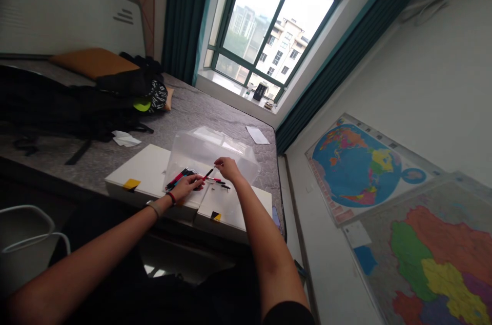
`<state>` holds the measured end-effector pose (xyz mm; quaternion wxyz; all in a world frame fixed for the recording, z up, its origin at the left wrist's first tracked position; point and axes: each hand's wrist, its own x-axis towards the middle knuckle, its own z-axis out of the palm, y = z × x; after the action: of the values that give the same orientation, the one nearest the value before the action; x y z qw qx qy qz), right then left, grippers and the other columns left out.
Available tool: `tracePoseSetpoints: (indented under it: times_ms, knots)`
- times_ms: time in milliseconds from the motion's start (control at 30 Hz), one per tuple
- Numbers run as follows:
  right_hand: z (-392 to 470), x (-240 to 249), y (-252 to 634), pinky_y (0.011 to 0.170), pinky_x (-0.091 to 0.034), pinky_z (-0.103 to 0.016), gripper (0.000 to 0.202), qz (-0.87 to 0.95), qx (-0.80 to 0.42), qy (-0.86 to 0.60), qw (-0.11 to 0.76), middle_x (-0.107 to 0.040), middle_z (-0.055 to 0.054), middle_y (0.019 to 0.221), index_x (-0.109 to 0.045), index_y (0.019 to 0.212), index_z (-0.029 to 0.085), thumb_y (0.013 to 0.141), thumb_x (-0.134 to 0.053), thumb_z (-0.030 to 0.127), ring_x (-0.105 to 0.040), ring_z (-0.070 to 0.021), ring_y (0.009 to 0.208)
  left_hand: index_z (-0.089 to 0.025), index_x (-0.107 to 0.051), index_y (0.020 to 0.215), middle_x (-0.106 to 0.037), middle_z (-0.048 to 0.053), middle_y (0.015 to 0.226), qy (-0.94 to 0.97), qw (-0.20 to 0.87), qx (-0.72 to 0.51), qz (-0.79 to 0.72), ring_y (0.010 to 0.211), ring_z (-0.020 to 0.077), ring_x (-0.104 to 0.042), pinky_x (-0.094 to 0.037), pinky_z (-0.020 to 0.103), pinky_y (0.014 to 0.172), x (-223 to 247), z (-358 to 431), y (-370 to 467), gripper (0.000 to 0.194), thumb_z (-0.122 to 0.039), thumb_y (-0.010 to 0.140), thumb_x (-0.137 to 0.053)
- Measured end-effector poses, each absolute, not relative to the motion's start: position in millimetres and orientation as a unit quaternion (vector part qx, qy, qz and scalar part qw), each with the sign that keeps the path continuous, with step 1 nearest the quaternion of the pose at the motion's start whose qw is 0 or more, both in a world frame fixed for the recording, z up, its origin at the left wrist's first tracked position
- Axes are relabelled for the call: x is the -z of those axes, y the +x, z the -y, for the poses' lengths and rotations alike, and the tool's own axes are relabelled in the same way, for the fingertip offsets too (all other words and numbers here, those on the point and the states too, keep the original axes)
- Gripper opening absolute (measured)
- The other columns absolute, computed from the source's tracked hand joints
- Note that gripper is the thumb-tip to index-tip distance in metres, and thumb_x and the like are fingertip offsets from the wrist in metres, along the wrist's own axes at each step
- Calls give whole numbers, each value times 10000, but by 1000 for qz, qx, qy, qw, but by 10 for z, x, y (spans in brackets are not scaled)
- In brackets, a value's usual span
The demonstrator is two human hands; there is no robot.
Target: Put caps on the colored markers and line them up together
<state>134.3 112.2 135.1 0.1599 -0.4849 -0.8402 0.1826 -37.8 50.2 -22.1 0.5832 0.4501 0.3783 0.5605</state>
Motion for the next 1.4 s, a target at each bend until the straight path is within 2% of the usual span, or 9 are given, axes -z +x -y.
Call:
tracePoseSetpoints:
  times_ms: [100,300,567,967,1233,1300,1400]
  knots:
    - [-1104,-1406,1346,809,-465,-230,138,845,-166,-481,165,-732,-31,904,-724,927,201,818,-640,189,-657,-145,848,-171,-688,900,-685,40,808,451,583,-560,-379,699,162,-665,-545,321,735,229,-508,-376,415,-484,638,-760]
    - [-1062,-1458,1305,809,-458,-232,150,863,-157,-467,112,-736,-20,884,-738,911,216,803,-648,160,-656,-152,833,-166,-689,902,-686,48,819,455,580,-558,-381,710,165,-661,-543,318,737,197,-487,-377,405,-461,636,-768]
    - [-1068,-1478,1298,827,-454,-236,157,863,-131,-475,114,-734,-28,902,-742,908,217,810,-639,151,-655,-164,866,-171,-690,884,-688,46,811,451,579,-560,-385,698,161,-663,-542,307,723,153,-460,-374,388,-451,630,-775]
    - [-1126,-1401,1319,738,-461,-227,126,863,-170,-468,84,-724,-14,781,-749,876,216,770,-688,189,-648,-142,733,-172,-693,861,-679,39,795,464,573,-555,-385,692,159,-663,-539,285,701,130,-448,-378,369,-449,632,-775]
    - [-1138,-1359,1322,655,-457,-204,95,842,-227,-481,87,-711,-6,708,-731,851,188,801,-663,231,-640,-119,650,-171,-687,861,-701,58,820,462,578,-551,-385,693,179,-678,-540,304,698,144,-449,-393,400,-465,608,-785]
    - [-1130,-1354,1317,640,-447,-207,161,846,-217,-480,75,-707,-20,690,-724,790,177,834,-636,304,-634,-127,635,-173,-687,853,-700,57,820,466,578,-550,-383,708,179,-677,-539,304,706,144,-447,-392,383,-459,617,-781]
    - [-1109,-1355,1308,661,-434,-230,372,862,-168,-476,48,-696,-62,669,-695,675,166,898,-537,419,-629,-154,647,-172,-690,853,-698,59,821,472,578,-549,-377,717,177,-674,-537,306,718,140,-444,-387,368,-448,626,-777]
